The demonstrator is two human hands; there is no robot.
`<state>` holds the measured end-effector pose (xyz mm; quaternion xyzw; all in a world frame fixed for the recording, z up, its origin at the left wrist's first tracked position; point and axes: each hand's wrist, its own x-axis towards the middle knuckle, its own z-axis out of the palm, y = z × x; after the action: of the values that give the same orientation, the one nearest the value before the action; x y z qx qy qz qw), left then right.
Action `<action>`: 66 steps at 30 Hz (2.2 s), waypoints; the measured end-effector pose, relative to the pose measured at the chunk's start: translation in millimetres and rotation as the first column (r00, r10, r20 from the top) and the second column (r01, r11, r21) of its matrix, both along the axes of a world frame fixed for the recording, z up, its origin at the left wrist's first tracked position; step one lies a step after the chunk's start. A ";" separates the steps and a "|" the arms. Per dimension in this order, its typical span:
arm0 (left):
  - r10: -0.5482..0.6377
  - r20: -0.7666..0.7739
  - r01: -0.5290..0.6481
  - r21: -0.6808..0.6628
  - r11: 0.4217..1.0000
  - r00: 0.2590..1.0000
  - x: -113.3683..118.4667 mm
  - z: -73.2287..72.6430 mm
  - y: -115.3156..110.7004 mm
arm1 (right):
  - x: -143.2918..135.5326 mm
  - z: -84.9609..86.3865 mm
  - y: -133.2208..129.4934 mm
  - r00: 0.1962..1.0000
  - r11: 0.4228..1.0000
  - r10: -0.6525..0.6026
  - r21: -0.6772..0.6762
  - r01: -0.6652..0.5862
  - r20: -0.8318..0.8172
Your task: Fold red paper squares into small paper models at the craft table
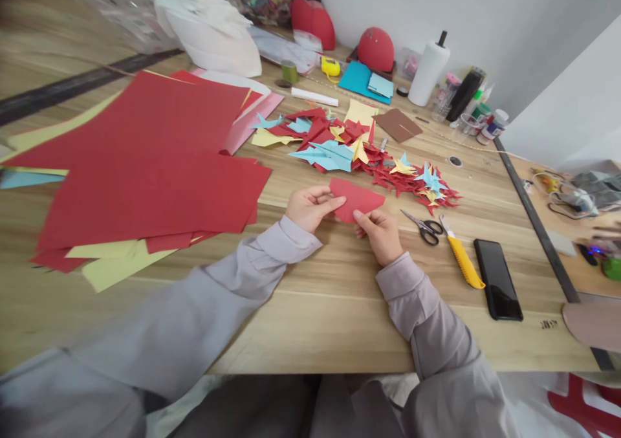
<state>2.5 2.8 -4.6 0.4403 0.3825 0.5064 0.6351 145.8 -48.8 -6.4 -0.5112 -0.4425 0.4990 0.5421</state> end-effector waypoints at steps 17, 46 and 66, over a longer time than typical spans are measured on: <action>0.339 -0.313 -0.013 0.718 0.696 0.887 -5.9 -4.2 -3.2 | -0.5 6.8 1.0 0.980 0.999 -0.041 -0.021 0.037 -0.195; -0.026 -0.204 0.069 0.206 0.976 0.979 -3.9 -9.0 5.3 | 4.7 -0.9 3.6 0.982 0.977 -0.154 0.166 0.134 0.110; -0.235 -0.208 0.286 0.260 0.922 0.949 -6.4 -10.0 6.7 | 6.9 -0.3 4.4 0.975 0.968 -0.219 0.131 0.212 0.036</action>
<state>-3.9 9.4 -14.6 0.6171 0.2965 0.4271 0.5907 152.7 -44.4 -6.7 -0.5333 -0.4286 0.3950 0.6131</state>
